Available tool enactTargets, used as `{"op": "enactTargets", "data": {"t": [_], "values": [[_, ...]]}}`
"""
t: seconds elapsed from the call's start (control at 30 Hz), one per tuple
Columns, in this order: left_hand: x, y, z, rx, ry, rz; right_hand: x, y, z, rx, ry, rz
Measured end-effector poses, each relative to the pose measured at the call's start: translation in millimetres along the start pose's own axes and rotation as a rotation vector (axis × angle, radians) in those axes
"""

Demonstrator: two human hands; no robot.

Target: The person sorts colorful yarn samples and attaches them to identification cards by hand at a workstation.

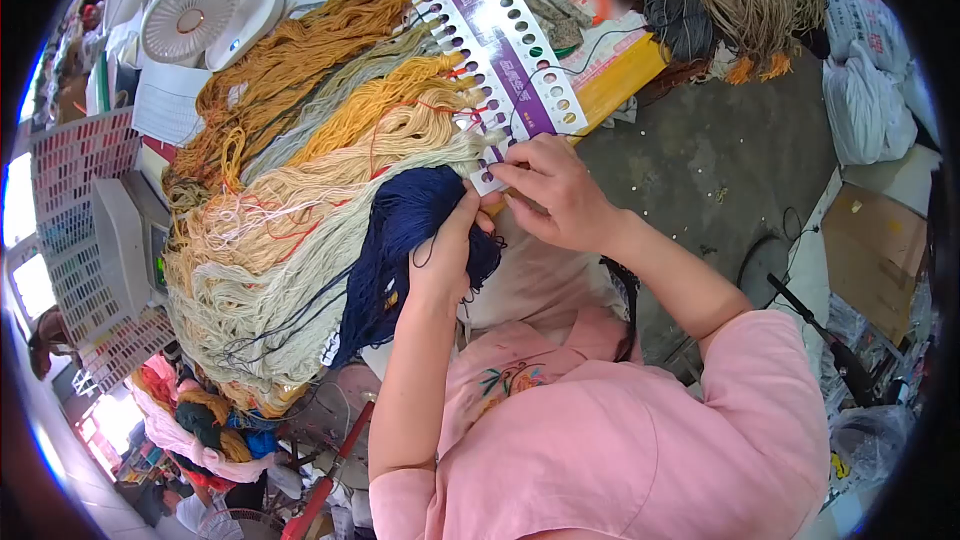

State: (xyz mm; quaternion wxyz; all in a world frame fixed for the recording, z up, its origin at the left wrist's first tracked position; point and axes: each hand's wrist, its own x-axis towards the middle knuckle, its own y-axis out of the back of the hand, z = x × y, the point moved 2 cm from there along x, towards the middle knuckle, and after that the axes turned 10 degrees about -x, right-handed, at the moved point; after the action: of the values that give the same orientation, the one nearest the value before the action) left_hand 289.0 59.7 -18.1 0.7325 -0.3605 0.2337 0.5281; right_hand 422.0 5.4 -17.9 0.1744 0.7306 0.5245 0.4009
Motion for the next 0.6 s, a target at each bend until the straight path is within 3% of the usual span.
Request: {"op": "enactTargets", "data": {"t": [0.17,0.27,0.37,0.4,0.43,0.53,0.57,0.6], "values": [[2,-5,-2,0.063,-0.009,-0.018,0,0,2,-0.026,0.072,-0.032],[-4,-13,1,0.143,-0.101,0.021,4,1,7,0.068,0.053,-0.027],[-5,2,3,0.147,-0.039,0.125,6,-1,7,0.108,-0.057,-0.030],[-9,4,7,-0.166,0.011,-0.002,6,-2,6,0.094,-0.058,-0.009],[-14,6,14,-0.358,-0.022,-0.005,6,-1,6,0.080,-0.062,0.014],[-24,14,31,-0.912,0.201,-0.360,11,2,6,0.104,-0.052,-0.032],[-25,13,35,-1.094,0.254,-0.513,13,4,5,0.112,-0.045,-0.034],[-24,13,37,-1.136,0.309,-0.525,13,6,6,0.186,-0.072,-0.057]]}}
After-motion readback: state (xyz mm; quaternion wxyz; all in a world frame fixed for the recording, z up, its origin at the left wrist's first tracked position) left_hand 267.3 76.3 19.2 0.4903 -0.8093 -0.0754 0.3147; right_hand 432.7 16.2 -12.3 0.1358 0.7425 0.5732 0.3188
